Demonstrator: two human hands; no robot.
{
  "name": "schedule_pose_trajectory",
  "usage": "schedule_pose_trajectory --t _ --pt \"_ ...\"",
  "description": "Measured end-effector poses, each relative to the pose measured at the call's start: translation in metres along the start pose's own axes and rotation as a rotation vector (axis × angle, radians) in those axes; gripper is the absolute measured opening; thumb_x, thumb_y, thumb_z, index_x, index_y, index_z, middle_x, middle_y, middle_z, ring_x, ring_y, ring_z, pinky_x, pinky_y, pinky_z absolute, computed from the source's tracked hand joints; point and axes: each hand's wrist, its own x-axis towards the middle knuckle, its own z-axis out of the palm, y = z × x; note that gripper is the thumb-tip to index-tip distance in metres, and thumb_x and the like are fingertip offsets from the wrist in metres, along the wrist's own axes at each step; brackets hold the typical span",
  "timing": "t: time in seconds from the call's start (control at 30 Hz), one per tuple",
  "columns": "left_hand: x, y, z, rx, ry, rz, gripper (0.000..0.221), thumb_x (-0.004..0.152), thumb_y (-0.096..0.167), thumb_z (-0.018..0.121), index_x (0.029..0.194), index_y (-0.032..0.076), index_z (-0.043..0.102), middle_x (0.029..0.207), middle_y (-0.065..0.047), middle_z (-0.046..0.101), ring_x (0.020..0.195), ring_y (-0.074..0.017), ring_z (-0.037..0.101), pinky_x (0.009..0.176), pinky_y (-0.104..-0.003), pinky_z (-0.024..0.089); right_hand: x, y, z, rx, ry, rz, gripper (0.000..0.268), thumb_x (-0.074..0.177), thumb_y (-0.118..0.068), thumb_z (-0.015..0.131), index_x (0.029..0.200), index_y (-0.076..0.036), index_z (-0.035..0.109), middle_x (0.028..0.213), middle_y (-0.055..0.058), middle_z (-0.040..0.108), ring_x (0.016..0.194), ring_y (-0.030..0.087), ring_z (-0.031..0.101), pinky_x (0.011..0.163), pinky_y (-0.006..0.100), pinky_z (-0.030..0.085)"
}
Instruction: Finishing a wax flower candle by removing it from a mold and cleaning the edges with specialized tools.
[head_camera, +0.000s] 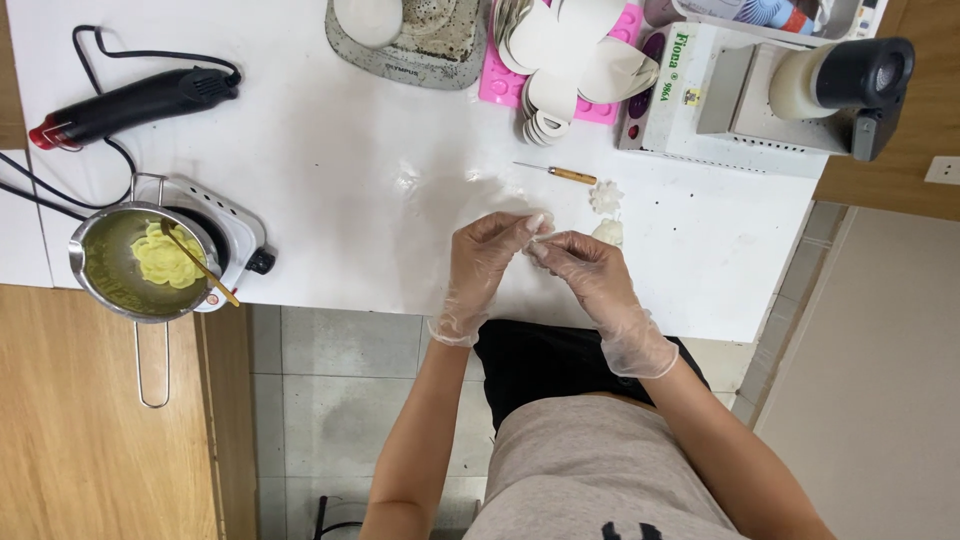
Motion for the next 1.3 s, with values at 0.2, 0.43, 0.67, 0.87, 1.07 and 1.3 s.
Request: schedule_pose_trajectory --t 0.2,0.43,0.67,0.87,1.07,1.3 --pt "0.006 -0.015 -0.01 0.068 0.075 0.025 0.021 0.09 0.019 0.084 0.088 0.001 0.073 0.079 -0.004 0.069 0.074 -0.0094 0.061 0.07 -0.024 0.049 0.007 0.008 -0.002 -0.047 -0.065 -0.014 0.026 0.091 -0.024 0.075 0.106 -0.003 0.077 0.094 0.005 0.077 0.092 0.013 0.071 0.089 0.028 0.056" --pt "0.009 -0.017 0.003 0.23 0.02 0.114 0.024 0.097 0.024 0.072 0.1 0.0 0.077 0.081 -0.001 0.074 0.075 -0.0065 0.064 0.071 -0.023 0.054 0.008 0.004 -0.002 0.008 0.018 0.022 0.026 0.091 -0.024 0.077 0.104 -0.001 0.077 0.091 0.005 0.075 0.086 0.012 0.068 0.086 0.028 0.057" --pt "0.012 -0.037 0.002 0.729 -0.027 0.388 0.04 0.104 0.029 0.064 0.136 0.006 0.061 0.119 -0.01 0.071 0.11 -0.0185 0.064 0.099 -0.032 0.05 0.008 0.017 -0.046 -0.02 0.137 -0.157 0.02 0.094 -0.016 0.075 0.105 0.001 0.075 0.093 0.006 0.076 0.086 0.011 0.069 0.083 0.025 0.057" --pt "0.025 -0.12 -0.012 1.57 -0.05 0.319 0.108 0.072 0.041 0.087 0.156 0.012 0.025 0.144 -0.016 0.041 0.129 -0.0373 0.043 0.104 -0.049 0.041 -0.006 0.015 -0.074 -0.111 0.274 -0.172 0.021 0.093 -0.012 0.076 0.11 -0.002 0.076 0.1 0.006 0.077 0.091 0.011 0.07 0.083 0.022 0.056" --pt "0.029 -0.171 -0.009 1.487 0.105 0.383 0.092 0.074 0.023 0.086 0.148 0.006 0.035 0.146 -0.017 0.04 0.132 -0.0375 0.042 0.11 -0.047 0.041 -0.01 0.032 -0.094 -0.144 0.259 -0.156 0.021 0.092 -0.014 0.077 0.11 -0.003 0.076 0.1 0.005 0.077 0.09 0.009 0.069 0.08 0.023 0.055" --pt "0.028 -0.202 -0.008 1.368 0.19 0.673 0.062 0.083 0.008 0.077 0.137 0.004 0.047 0.143 -0.018 0.046 0.128 -0.0385 0.049 0.109 -0.048 0.044 -0.013 0.037 -0.124 -0.171 0.123 -0.172 0.02 0.092 -0.015 0.077 0.108 -0.003 0.077 0.099 0.005 0.078 0.09 0.01 0.068 0.083 0.024 0.054"
